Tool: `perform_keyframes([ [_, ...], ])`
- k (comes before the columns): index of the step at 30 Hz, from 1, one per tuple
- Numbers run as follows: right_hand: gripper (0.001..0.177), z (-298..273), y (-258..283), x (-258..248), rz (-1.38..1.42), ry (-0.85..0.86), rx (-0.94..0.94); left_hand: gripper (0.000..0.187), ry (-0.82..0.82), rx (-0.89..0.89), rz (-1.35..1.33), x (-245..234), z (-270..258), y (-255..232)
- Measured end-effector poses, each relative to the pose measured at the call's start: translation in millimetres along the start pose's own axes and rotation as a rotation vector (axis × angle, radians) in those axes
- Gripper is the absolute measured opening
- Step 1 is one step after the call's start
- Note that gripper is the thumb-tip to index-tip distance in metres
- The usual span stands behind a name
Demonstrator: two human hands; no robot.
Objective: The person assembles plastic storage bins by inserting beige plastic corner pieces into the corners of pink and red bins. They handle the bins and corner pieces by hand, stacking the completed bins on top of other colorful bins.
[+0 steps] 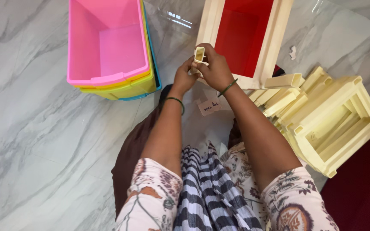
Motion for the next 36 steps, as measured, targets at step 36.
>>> perform_keyframes([
  [36, 0.043, -2, 11, 7, 0.064, -0.020, -0.042, 0.046, -0.157, -0.013, 0.157, -7, -13, -33],
])
Point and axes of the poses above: each hand's wrist, its own z-axis towards the middle knuckle, its own x-axis out of the palm, y = z × x, the point moved 8 cm from there along z, towards the middle knuckle, and after that the axes turned 4 degrees about x, right-handed, at the moved point
